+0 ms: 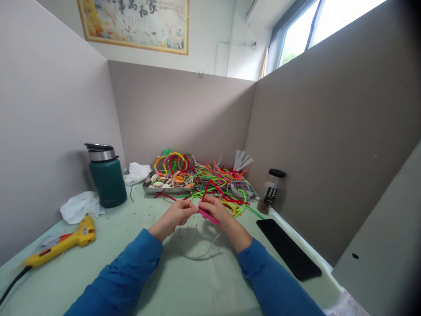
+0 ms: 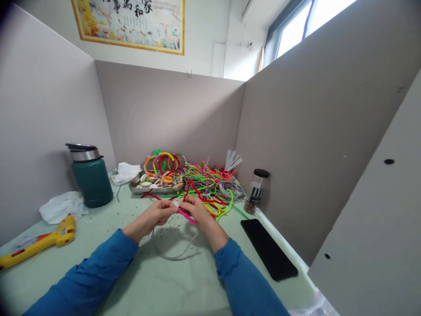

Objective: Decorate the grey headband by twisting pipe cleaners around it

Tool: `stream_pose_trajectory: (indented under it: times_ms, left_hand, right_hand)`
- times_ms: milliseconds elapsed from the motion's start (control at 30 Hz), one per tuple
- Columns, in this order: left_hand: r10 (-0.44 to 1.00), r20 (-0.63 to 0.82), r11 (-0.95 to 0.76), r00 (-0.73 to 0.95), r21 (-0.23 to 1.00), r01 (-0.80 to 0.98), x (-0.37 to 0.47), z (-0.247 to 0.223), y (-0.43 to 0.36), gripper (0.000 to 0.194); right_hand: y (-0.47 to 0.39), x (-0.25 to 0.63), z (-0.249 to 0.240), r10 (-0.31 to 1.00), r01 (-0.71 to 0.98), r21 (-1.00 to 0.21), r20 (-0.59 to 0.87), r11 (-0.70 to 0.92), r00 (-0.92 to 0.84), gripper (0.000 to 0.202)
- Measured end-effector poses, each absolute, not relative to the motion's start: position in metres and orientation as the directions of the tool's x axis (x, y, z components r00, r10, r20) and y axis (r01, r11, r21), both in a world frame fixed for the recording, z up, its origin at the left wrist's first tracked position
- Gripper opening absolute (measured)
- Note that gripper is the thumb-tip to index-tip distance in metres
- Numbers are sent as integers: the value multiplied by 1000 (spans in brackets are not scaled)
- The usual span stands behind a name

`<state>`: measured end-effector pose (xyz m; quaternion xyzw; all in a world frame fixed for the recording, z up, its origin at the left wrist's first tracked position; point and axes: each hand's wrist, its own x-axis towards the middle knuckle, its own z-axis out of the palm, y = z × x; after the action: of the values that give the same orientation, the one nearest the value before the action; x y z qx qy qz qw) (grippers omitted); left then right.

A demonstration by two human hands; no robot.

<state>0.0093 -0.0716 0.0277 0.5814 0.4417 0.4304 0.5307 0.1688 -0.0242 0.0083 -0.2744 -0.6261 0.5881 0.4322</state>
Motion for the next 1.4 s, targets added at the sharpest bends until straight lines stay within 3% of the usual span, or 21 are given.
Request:
stream_pose_trajectory:
  times_ms: [300, 633, 833, 1200, 1400]
  left_hand:
    - [984, 128, -149, 125, 973, 175, 15, 31, -72, 33]
    - [920, 343, -388, 191, 867, 312, 11, 26, -67, 31]
    - [885, 423, -464, 195, 766, 445, 13, 28, -70, 22]
    - [913, 373, -408, 164, 832, 377, 12, 28, -66, 22]
    - [930, 343, -367, 133, 846, 387, 11, 28, -66, 23]
  right_hand:
    - [-23, 168, 5, 813, -266, -957, 60, -119, -579, 21]
    - [-23, 170, 7, 790, -307, -919, -8, -247, -613, 24]
    - [-21, 169, 3, 733, -270, -912, -47, -308, -679, 15]
    - [-19, 168, -1, 733, -225, -928, -72, -298, -676, 13]
    - [-16, 170, -1, 769, -146, -948, -133, -282, -625, 34]
